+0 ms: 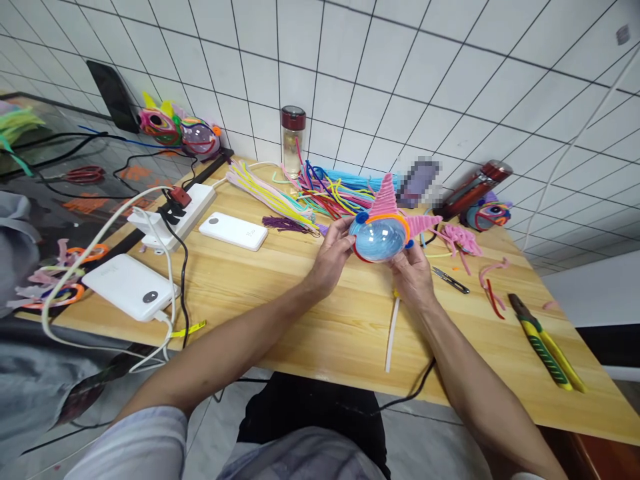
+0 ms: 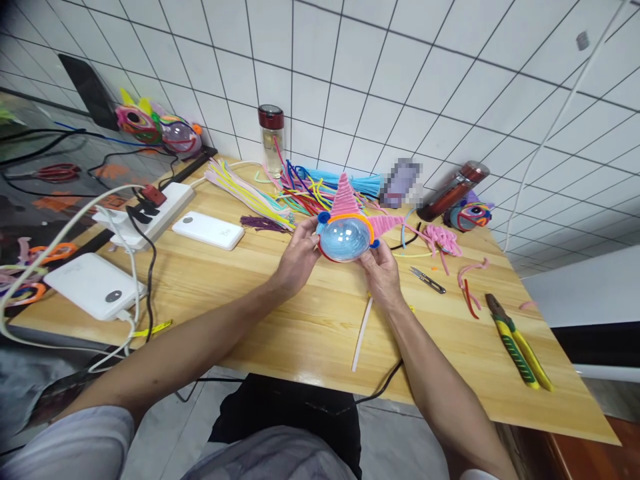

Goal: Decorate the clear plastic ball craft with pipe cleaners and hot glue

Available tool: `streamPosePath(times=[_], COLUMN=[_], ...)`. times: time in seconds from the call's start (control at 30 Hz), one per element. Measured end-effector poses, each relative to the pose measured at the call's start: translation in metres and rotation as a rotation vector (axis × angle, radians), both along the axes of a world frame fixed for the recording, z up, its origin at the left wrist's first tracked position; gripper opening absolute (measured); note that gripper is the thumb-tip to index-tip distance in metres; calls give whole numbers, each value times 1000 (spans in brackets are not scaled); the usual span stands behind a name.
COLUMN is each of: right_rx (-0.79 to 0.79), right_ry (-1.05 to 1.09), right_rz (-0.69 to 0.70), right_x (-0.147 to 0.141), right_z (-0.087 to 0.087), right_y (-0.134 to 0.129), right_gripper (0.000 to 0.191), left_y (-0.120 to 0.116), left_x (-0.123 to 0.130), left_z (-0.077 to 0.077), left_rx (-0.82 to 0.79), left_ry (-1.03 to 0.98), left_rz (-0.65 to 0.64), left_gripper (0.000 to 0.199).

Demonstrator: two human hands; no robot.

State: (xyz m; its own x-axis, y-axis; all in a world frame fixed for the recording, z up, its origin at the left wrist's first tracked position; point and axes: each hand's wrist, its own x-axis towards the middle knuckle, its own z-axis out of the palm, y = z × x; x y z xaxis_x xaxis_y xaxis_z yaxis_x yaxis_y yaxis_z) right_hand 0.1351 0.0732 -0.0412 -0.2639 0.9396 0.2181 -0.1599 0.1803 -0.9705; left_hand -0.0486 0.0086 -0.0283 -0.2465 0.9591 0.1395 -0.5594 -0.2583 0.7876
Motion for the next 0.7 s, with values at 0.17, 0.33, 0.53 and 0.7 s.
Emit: streamPosePath(times=[0.17, 0.33, 0.53, 0.7], right_rx=[-7, -7, -12, -18], right_ry=[27, 13, 21, 1], right_rz=[14, 13, 25, 23], right_x=[0, 1, 2, 3], right_z=[1, 1, 2, 0], right_y=[0, 1, 3, 4], right_gripper=[59, 60, 60, 62], left_y=[0, -2, -6, -4], left_x=[0, -3, -6, -8], left_z=[3, 7, 10, 8], left_rx=[23, -32, -82, -88], left_ry=[-63, -112, -162, -213], left_rz=[-57, -188, -248, -295], left_gripper=[56, 56, 59, 60])
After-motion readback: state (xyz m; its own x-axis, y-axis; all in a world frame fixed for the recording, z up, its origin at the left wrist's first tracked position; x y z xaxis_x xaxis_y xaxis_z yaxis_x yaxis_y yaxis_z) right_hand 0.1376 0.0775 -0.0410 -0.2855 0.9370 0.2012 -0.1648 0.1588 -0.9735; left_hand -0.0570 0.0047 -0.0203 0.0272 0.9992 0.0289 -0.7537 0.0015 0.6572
